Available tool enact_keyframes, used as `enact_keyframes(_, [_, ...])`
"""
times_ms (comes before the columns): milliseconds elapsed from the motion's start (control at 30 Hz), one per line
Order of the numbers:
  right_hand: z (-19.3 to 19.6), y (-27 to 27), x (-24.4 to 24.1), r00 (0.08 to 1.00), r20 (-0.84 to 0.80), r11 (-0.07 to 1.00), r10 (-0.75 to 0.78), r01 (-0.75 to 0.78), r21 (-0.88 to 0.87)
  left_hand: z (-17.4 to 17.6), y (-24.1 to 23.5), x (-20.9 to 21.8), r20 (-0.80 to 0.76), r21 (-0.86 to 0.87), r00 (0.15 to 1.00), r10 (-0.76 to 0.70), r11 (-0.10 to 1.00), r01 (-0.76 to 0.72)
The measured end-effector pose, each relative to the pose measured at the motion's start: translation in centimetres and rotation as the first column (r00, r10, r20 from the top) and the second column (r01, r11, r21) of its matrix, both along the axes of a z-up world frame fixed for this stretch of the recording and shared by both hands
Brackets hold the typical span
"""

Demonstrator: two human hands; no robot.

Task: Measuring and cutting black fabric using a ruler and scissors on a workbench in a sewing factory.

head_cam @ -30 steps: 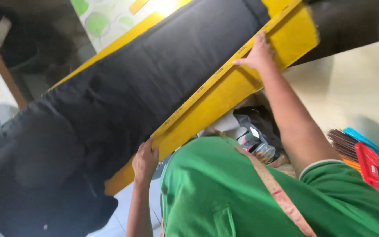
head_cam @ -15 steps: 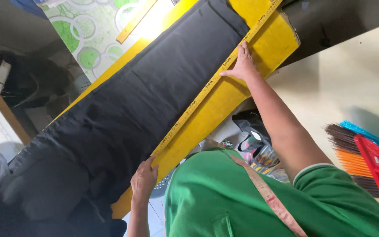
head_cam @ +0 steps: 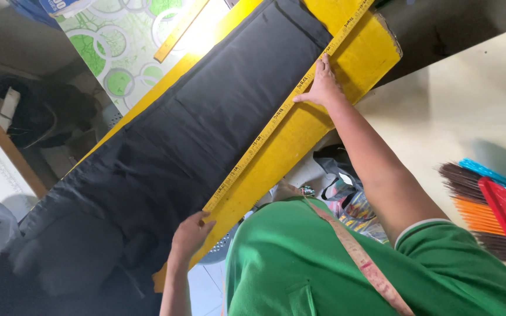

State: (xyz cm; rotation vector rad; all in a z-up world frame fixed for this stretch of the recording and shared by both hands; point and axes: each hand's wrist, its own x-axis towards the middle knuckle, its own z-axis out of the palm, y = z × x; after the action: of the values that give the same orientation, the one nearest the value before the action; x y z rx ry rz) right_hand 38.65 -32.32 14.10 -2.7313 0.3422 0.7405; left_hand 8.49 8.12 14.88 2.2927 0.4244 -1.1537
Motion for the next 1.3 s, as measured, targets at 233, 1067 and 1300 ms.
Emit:
enact_keyframes(233, [-0.7, -0.3, 0.3, 0.999, 0.014, 1.000, 0.028, -0.028, 0.003, -0.2, -1.4, 8.1, 0.060, -0.336, 0.977, 0.206, 0.926, -0.175])
enact_keyframes(1067, [-1.2, -1.0, 0.3, 0.997, 0.009, 0.995, 0.074, -0.073, -0.064, -7.6, -21.9, 24.5, 0.855, -0.105, 0.512, -0.085, 0.938, 0.331])
enact_keyframes(1300, [-0.8, -1.2, -0.1, 0.993, 0.110, 0.999, 0.048, -0.046, -0.017, -12.5, -23.1, 27.0, 0.860, -0.048, 0.496, -0.123, 0.947, 0.317])
